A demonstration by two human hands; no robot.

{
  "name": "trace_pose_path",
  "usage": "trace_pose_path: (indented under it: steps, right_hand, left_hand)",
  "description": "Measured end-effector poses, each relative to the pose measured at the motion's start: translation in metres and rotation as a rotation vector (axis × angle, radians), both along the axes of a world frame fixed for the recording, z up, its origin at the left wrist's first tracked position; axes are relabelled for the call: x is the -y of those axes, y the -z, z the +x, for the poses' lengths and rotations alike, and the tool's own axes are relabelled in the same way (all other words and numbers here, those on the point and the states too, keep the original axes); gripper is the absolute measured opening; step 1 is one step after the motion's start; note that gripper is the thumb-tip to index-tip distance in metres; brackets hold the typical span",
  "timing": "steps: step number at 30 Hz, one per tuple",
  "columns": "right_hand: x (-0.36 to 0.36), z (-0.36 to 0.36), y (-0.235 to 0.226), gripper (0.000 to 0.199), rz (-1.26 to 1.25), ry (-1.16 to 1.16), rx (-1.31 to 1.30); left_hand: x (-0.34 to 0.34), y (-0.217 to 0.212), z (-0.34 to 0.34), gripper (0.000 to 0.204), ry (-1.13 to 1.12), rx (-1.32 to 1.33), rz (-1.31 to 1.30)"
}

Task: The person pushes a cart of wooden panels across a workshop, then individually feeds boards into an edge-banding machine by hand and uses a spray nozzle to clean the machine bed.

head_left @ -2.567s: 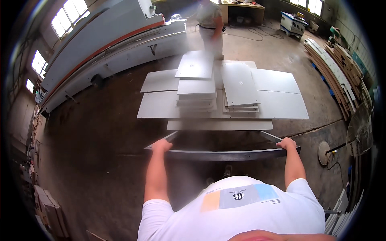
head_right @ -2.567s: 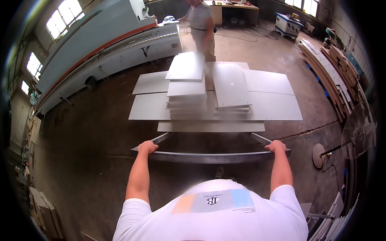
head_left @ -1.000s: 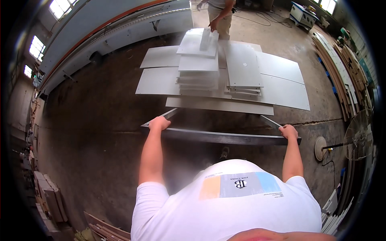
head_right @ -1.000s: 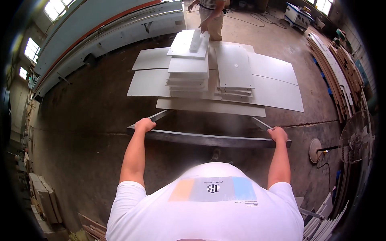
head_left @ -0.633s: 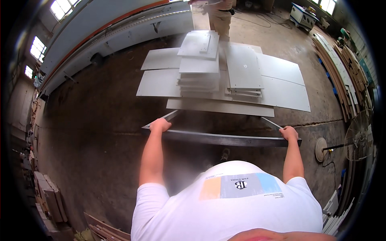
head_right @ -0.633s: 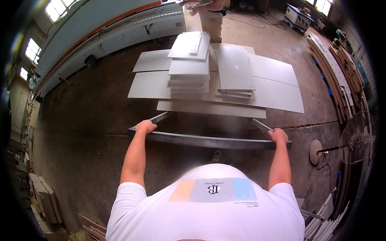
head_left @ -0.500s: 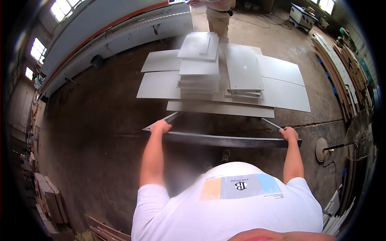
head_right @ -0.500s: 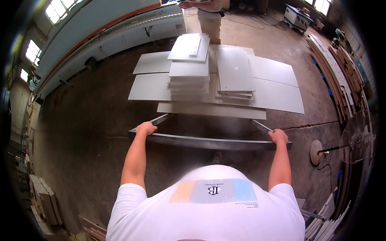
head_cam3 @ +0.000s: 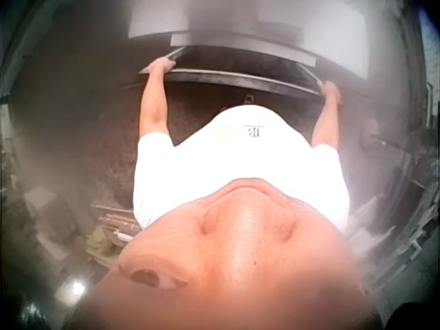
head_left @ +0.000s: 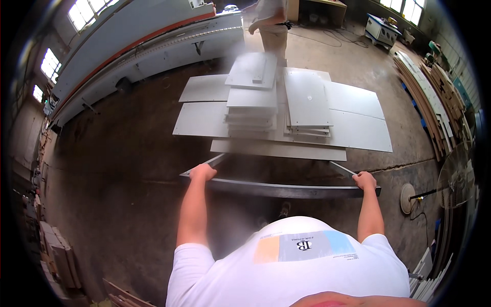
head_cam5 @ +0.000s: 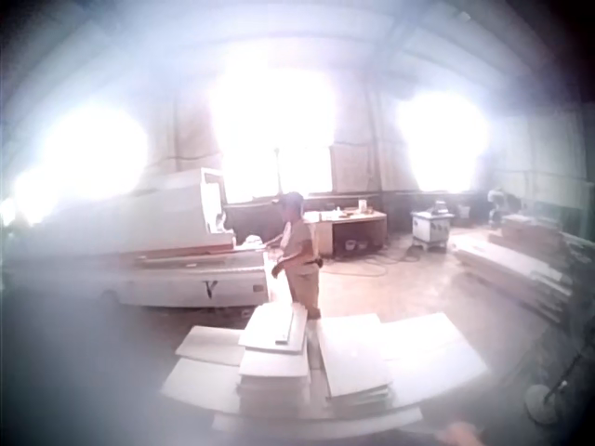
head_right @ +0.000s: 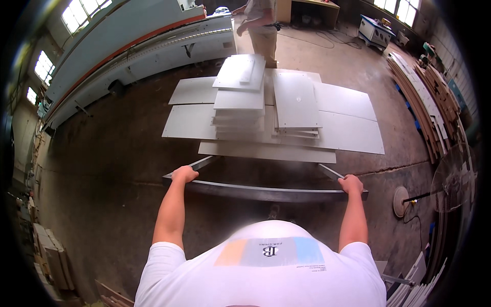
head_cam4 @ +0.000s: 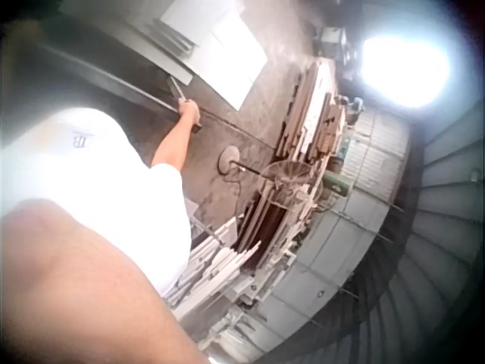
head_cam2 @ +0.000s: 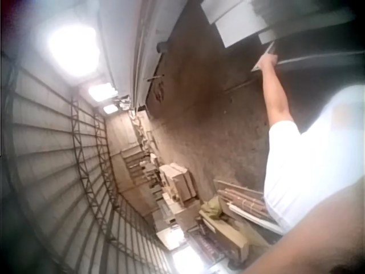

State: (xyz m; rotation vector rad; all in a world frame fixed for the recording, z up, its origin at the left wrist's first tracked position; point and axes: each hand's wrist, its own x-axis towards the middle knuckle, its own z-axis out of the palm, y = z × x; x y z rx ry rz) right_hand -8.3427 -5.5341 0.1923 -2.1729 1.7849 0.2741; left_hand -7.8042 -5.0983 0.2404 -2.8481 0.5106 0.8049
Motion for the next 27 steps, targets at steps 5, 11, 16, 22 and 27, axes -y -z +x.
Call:
trace_pose_path:
  steps: [5, 11, 16, 22, 27]
  right_hand:
    - [-0.001, 0.007, -0.012, 0.042, 0.102, 0.030, -0.016]
    - [-0.001, 0.001, -0.002, 0.036, -0.021, 0.009, 0.000]
    - [-0.002, 0.001, -0.001, 0.036, -0.028, 0.013, 0.023]
    - [-0.003, 0.006, -0.014, 0.043, 0.085, 0.031, -0.002]
    - [0.001, 0.000, 0.000, 0.036, -0.027, 0.005, 0.009]
  left_hand:
    - [-0.004, 0.006, 0.004, 0.047, 0.007, -0.004, 0.012]
    - [0.000, 0.002, 0.001, 0.048, 0.013, 0.008, 0.005]
    - [-0.003, 0.005, 0.002, 0.047, 0.001, 0.022, 0.000]
    - [-0.003, 0.004, 0.001, 0.047, 0.010, 0.017, -0.001]
    - [-0.002, 0.006, 0.001, 0.048, 0.011, 0.022, -0.005]
